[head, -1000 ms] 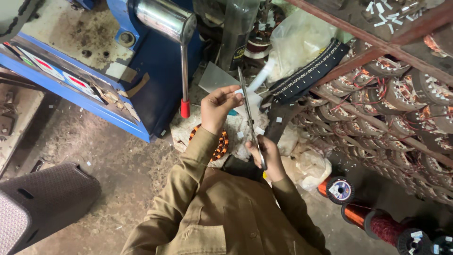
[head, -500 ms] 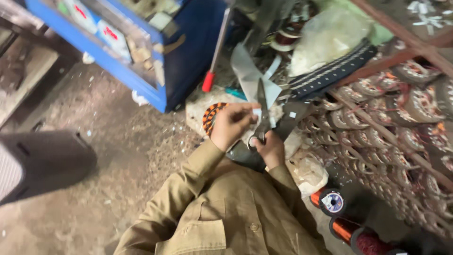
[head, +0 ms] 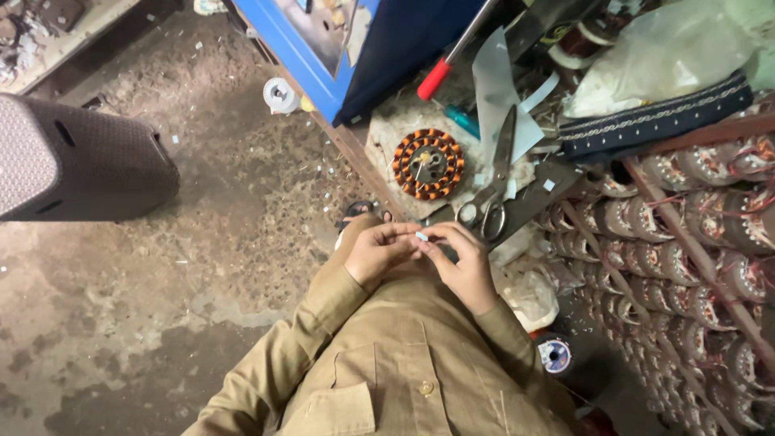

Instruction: The person cuts a white sheet with scissors and then inserts small white pieces into slots on a circular orange component. The person repeats the insertion process multiple times while standing in a workshop.

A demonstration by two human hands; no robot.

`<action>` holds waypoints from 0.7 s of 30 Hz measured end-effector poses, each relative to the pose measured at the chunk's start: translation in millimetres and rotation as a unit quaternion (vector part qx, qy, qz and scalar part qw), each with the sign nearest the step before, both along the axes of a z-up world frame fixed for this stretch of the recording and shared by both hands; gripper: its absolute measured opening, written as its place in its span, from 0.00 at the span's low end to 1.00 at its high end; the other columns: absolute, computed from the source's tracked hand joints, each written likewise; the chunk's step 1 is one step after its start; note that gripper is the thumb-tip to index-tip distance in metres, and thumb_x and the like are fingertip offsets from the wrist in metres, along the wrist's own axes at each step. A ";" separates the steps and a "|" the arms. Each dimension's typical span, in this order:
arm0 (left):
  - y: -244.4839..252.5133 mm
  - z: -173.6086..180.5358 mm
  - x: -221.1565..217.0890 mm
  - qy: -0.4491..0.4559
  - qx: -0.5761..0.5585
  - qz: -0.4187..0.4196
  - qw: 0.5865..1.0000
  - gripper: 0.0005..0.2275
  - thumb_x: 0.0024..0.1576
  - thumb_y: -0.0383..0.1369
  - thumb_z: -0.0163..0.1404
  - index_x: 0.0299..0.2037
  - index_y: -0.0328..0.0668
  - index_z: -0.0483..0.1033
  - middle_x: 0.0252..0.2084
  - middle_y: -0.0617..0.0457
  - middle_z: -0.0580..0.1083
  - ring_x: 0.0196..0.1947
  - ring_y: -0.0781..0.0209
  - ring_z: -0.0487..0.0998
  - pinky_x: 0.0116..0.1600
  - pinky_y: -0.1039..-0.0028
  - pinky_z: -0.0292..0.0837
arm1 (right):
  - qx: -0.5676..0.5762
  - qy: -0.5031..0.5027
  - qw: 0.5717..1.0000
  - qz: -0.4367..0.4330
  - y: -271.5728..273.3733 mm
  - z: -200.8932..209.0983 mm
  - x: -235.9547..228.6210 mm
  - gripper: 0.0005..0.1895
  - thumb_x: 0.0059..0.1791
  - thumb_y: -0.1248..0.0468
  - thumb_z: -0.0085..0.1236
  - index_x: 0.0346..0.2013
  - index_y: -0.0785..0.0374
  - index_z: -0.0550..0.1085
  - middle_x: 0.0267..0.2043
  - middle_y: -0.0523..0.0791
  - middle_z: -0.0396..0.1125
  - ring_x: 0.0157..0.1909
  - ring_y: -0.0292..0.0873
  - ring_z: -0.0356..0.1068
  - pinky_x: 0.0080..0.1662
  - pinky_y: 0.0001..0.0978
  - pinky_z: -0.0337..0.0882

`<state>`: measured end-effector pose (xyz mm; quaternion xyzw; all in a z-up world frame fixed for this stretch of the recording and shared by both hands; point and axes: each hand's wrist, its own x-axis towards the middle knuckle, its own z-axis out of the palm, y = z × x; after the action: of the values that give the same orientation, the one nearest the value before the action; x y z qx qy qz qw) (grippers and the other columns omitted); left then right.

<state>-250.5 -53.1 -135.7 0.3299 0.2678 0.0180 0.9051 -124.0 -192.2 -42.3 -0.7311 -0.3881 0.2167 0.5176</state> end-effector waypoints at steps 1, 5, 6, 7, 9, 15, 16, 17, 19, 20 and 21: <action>0.8 1.1 -4.3 -0.008 -0.009 0.007 1.000 0.16 0.60 0.24 0.53 0.58 0.25 0.72 0.51 0.45 0.78 0.48 0.59 0.81 0.54 0.72 0.79 | 0.004 0.031 0.999 0.002 0.0 -3.2 -3.7 0.08 0.52 0.70 0.60 0.45 0.68 0.76 0.45 0.47 0.72 0.45 0.39 0.75 0.47 0.28 0.76; 13.1 5.8 -9.0 -0.015 0.000 0.009 1.000 0.15 0.61 0.25 0.53 0.57 0.23 0.73 0.49 0.44 0.78 0.46 0.59 0.81 0.54 0.72 0.79 | 0.026 0.090 0.995 -0.032 11.8 -9.7 -19.9 0.07 0.53 0.70 0.59 0.44 0.69 0.75 0.43 0.46 0.72 0.44 0.38 0.75 0.46 0.28 0.76; 18.2 5.2 -10.4 -0.024 -0.001 0.008 1.000 0.15 0.62 0.25 0.53 0.57 0.23 0.73 0.49 0.44 0.78 0.46 0.59 0.80 0.53 0.72 0.79 | 0.021 0.118 0.992 -0.042 18.1 -11.4 -24.6 0.06 0.53 0.69 0.59 0.43 0.69 0.75 0.41 0.46 0.72 0.42 0.37 0.76 0.44 0.27 0.76; 20.5 3.7 -12.2 -0.034 -0.005 0.007 0.999 0.15 0.62 0.25 0.54 0.57 0.23 0.73 0.48 0.44 0.78 0.45 0.59 0.80 0.52 0.72 0.79 | 0.014 0.145 0.988 -0.053 22.4 -12.3 -29.6 0.05 0.53 0.69 0.59 0.43 0.68 0.74 0.39 0.46 0.73 0.41 0.36 0.76 0.43 0.27 0.76; 29.6 -0.3 -21.5 -0.021 -0.016 0.013 1.000 0.15 0.61 0.25 0.53 0.57 0.24 0.73 0.47 0.45 0.79 0.45 0.60 0.81 0.52 0.73 0.78 | 0.007 0.130 0.989 -0.062 32.7 -13.6 -43.1 0.05 0.53 0.69 0.58 0.41 0.68 0.74 0.37 0.45 0.74 0.39 0.36 0.77 0.41 0.27 0.76; 58.1 1.5 -64.9 -0.017 0.027 0.048 0.998 0.11 0.62 0.27 0.53 0.52 0.28 0.77 0.43 0.50 0.80 0.41 0.65 0.80 0.50 0.75 0.78 | -0.029 -0.077 0.994 -0.071 73.1 -6.4 -85.7 0.05 0.53 0.68 0.59 0.37 0.68 0.73 0.34 0.48 0.72 0.36 0.41 0.75 0.38 0.30 0.73; 60.4 2.9 -71.4 -0.019 0.056 0.050 0.997 0.11 0.63 0.28 0.53 0.51 0.29 0.78 0.42 0.52 0.79 0.40 0.66 0.80 0.49 0.75 0.79 | -0.028 -0.088 0.993 -0.076 79.3 -6.5 -93.4 0.05 0.54 0.68 0.58 0.37 0.67 0.73 0.34 0.48 0.72 0.35 0.43 0.74 0.39 0.31 0.72; 60.1 4.7 -78.3 -0.013 0.111 0.047 0.993 0.10 0.63 0.29 0.53 0.50 0.29 0.78 0.41 0.52 0.79 0.39 0.67 0.79 0.48 0.76 0.78 | -0.030 -0.098 0.992 -0.079 81.6 -6.2 -102.4 0.05 0.55 0.68 0.58 0.37 0.67 0.73 0.34 0.48 0.71 0.35 0.44 0.72 0.39 0.31 0.70; 65.3 9.2 -82.7 -0.004 0.225 0.044 0.973 0.09 0.64 0.30 0.54 0.48 0.30 0.80 0.39 0.53 0.79 0.37 0.70 0.77 0.45 0.79 0.76 | -0.015 -0.086 0.991 -0.101 87.7 -7.1 -118.4 0.05 0.55 0.67 0.57 0.38 0.67 0.72 0.34 0.48 0.70 0.35 0.44 0.71 0.40 0.31 0.70; 68.6 13.0 -81.9 -0.005 0.249 0.043 0.968 0.09 0.64 0.30 0.54 0.48 0.30 0.80 0.37 0.54 0.79 0.36 0.70 0.77 0.44 0.79 0.75 | -0.004 -0.082 0.990 -0.112 91.9 -7.8 -123.0 0.05 0.55 0.67 0.57 0.38 0.68 0.71 0.34 0.48 0.69 0.36 0.44 0.71 0.40 0.31 0.70; 71.7 18.1 -82.6 -0.003 0.274 0.043 0.961 0.09 0.64 0.30 0.54 0.47 0.30 0.79 0.36 0.54 0.78 0.34 0.70 0.76 0.42 0.79 0.75 | -0.002 -0.052 0.991 -0.123 95.8 -8.5 -127.8 0.05 0.56 0.67 0.57 0.39 0.67 0.71 0.34 0.47 0.69 0.35 0.43 0.71 0.40 0.30 0.70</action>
<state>-333.1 18.7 -117.6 0.5530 0.2636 0.1308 0.7795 -251.8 -96.4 -50.8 -0.7843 -0.3215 0.1137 0.5182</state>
